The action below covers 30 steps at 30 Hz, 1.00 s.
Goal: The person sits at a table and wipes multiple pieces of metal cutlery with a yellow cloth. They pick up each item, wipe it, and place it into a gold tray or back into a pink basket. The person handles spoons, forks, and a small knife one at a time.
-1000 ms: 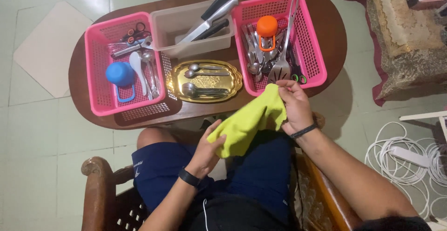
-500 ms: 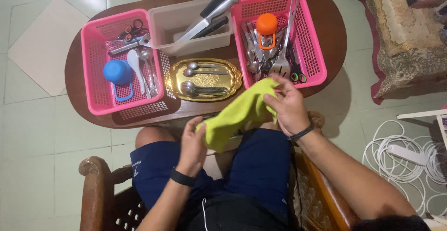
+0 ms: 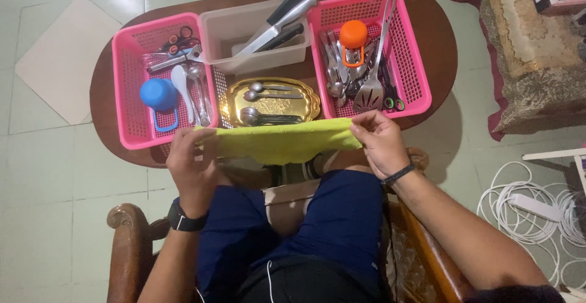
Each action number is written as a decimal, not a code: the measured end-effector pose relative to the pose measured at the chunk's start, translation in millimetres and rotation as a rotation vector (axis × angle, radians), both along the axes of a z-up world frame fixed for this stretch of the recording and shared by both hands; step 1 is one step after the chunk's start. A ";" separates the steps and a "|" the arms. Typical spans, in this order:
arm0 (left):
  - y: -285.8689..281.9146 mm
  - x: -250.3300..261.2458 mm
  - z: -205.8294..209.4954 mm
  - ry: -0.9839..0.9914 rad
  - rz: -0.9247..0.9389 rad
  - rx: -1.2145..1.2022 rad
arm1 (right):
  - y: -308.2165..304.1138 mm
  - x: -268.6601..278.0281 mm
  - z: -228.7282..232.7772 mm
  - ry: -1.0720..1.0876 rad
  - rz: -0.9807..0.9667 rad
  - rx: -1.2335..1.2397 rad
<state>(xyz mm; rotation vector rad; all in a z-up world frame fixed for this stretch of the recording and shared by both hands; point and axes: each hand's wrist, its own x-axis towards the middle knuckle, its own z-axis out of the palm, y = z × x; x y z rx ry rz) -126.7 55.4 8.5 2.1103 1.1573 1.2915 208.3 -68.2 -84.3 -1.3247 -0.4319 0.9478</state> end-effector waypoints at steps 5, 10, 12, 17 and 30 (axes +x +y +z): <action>-8.7 14.9 22.6 0.028 -0.028 0.015 | -1.0 1.1 8.2 0.023 -0.027 0.044; 2.4 16.7 18.2 0.062 -0.041 0.043 | 0.4 -6.1 37.9 0.003 -0.010 0.089; 7.0 16.1 19.1 0.098 -0.069 0.022 | -0.1 -2.8 34.8 -0.081 -0.006 0.108; 18.4 4.0 13.0 0.134 -0.059 0.101 | -3.1 6.4 44.4 -0.347 0.027 0.088; 38.3 -19.9 2.1 0.246 -0.088 0.151 | -1.7 5.6 64.3 -0.430 0.109 0.051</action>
